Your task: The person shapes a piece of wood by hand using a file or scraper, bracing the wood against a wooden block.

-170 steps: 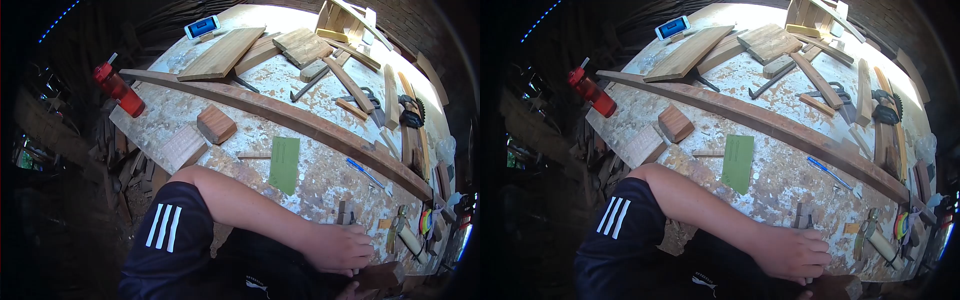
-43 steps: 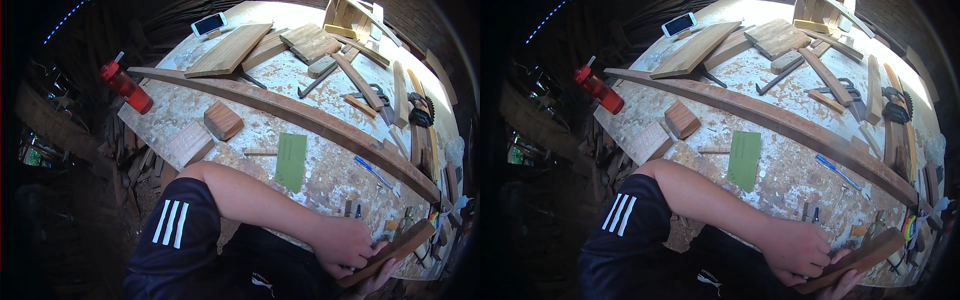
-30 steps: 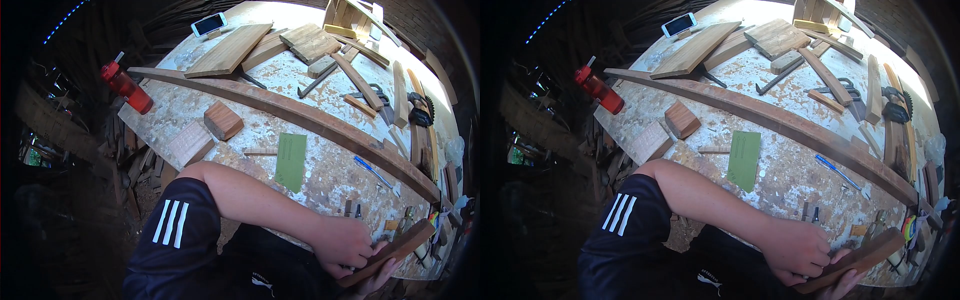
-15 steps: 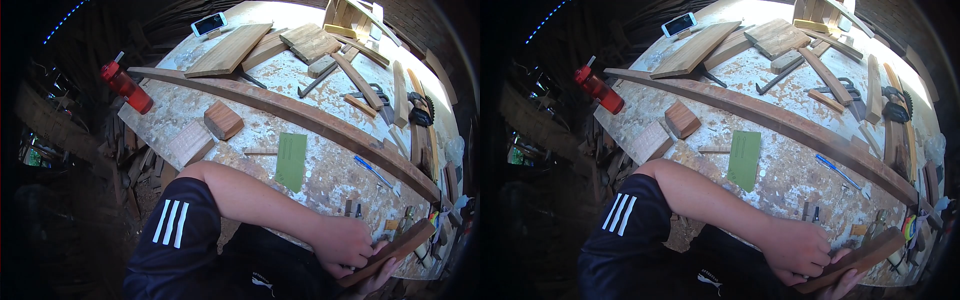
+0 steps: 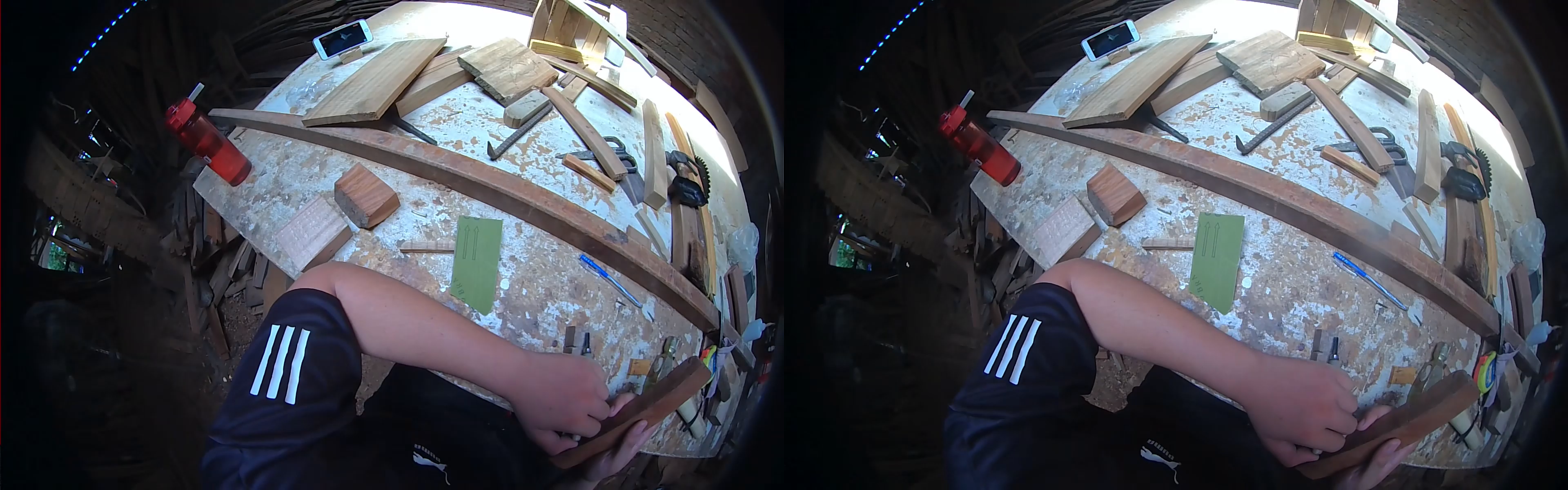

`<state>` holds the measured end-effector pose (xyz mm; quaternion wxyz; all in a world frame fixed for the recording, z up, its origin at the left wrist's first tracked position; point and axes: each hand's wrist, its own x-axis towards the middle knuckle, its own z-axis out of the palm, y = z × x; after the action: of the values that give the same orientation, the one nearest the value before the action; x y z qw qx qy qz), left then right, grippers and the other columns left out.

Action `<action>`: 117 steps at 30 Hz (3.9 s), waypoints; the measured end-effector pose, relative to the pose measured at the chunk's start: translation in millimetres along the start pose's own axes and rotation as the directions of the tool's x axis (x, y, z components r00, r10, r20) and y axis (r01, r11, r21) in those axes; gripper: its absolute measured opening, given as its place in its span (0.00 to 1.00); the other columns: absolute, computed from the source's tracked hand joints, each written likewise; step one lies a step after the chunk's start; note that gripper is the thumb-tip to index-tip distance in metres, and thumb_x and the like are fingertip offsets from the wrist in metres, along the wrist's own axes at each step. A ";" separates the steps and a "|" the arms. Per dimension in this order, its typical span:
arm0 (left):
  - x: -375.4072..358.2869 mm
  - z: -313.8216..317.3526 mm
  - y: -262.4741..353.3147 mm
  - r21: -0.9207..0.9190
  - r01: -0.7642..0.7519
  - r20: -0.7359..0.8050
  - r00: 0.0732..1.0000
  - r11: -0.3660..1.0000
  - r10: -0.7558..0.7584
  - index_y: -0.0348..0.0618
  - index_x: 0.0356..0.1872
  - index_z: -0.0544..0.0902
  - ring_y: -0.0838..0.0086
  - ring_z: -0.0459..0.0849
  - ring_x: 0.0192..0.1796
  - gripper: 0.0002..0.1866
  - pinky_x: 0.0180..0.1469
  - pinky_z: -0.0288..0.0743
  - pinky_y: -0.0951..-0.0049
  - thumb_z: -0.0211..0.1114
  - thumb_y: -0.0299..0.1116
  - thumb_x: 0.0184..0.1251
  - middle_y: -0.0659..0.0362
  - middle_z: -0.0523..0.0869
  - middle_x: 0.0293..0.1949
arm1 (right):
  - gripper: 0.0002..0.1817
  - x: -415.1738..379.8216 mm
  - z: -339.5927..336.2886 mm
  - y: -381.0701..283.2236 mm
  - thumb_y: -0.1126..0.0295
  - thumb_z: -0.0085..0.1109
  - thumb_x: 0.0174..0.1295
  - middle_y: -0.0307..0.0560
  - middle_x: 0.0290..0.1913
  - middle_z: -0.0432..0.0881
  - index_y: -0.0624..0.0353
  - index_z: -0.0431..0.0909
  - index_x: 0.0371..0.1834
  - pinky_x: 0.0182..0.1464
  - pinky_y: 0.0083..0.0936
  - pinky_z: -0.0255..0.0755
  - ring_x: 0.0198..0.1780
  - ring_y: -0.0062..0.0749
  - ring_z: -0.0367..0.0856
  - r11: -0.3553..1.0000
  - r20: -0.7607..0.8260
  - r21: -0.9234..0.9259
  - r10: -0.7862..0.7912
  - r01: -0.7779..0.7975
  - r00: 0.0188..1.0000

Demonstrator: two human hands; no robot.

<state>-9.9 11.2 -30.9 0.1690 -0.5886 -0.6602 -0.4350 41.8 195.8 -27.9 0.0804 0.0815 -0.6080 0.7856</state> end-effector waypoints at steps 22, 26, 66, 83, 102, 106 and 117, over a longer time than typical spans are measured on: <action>0.9 -1.4 0.7 -0.005 0.006 -0.006 1.000 1.000 -0.006 0.45 0.22 0.77 0.63 0.78 0.33 0.12 0.36 0.71 0.63 0.65 0.43 0.50 0.58 0.77 0.27 | 0.26 0.9 0.7 -1.7 0.53 0.37 0.75 0.46 0.37 0.67 0.68 0.57 0.61 0.45 0.27 0.67 0.39 0.27 0.70 1.000 0.011 -0.016 0.008 -0.008 1.000; 0.9 -1.6 1.0 -0.005 0.013 0.000 1.000 1.000 -0.013 0.45 0.22 0.77 0.63 0.78 0.33 0.12 0.36 0.71 0.62 0.65 0.43 0.50 0.58 0.77 0.27 | 0.26 0.5 -0.1 0.0 0.53 0.37 0.75 0.46 0.37 0.67 0.68 0.58 0.59 0.45 0.28 0.67 0.39 0.27 0.70 1.000 0.017 0.007 0.007 -0.008 1.000; 0.0 -0.2 0.8 0.000 0.017 -0.002 1.000 1.000 -0.017 0.45 0.22 0.77 0.64 0.78 0.33 0.12 0.37 0.71 0.63 0.65 0.43 0.50 0.59 0.77 0.27 | 0.22 -1.7 -4.8 3.0 0.53 0.38 0.75 0.46 0.38 0.67 0.66 0.61 0.47 0.48 0.29 0.66 0.41 0.27 0.69 0.996 0.000 0.087 0.037 -0.037 0.999; 4.5 -10.3 7.7 0.021 0.015 0.104 0.994 1.000 -0.017 0.47 0.27 0.74 0.68 0.76 0.39 0.11 0.38 0.66 0.66 0.62 0.42 0.54 0.61 0.74 0.31 | 0.34 1.1 2.7 0.8 0.52 0.46 0.72 0.55 0.35 0.71 0.63 0.48 0.70 0.38 0.26 0.70 0.35 0.31 0.71 1.000 -0.074 -0.009 -0.021 0.020 0.997; 11.2 -8.2 6.2 -0.025 -0.013 0.099 0.995 1.000 0.016 0.47 0.27 0.74 0.73 0.73 0.33 0.12 0.31 0.65 0.73 0.64 0.42 0.55 0.63 0.71 0.29 | 0.40 3.4 11.9 -12.6 0.50 0.57 0.67 0.59 0.37 0.71 0.56 0.43 0.71 0.30 0.27 0.74 0.29 0.35 0.76 0.991 -0.085 0.091 0.102 -0.094 0.991; 11.9 -9.2 5.3 -0.049 -0.017 0.122 0.992 0.999 0.023 0.47 0.26 0.74 0.74 0.74 0.33 0.12 0.31 0.65 0.73 0.64 0.42 0.54 0.63 0.71 0.29 | 0.41 3.0 11.6 -13.3 0.49 0.57 0.67 0.58 0.37 0.71 0.56 0.43 0.71 0.31 0.27 0.74 0.29 0.35 0.75 0.991 -0.089 0.084 0.111 -0.104 0.990; 10.2 -8.3 1.4 -0.092 -0.047 0.083 0.995 0.995 0.054 0.48 0.25 0.73 0.70 0.75 0.35 0.12 0.33 0.68 0.69 0.63 0.43 0.56 0.62 0.71 0.29 | 0.38 -0.1 4.3 -3.2 0.48 0.50 0.69 0.56 0.35 0.72 0.65 0.49 0.69 0.35 0.25 0.69 0.34 0.32 0.72 1.000 -0.076 -0.022 0.001 -0.002 0.997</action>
<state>-13.5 11.1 -18.2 0.1248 -0.6303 -0.6314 -0.4342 42.7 192.4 -23.8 0.1035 0.0504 -0.6131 0.7816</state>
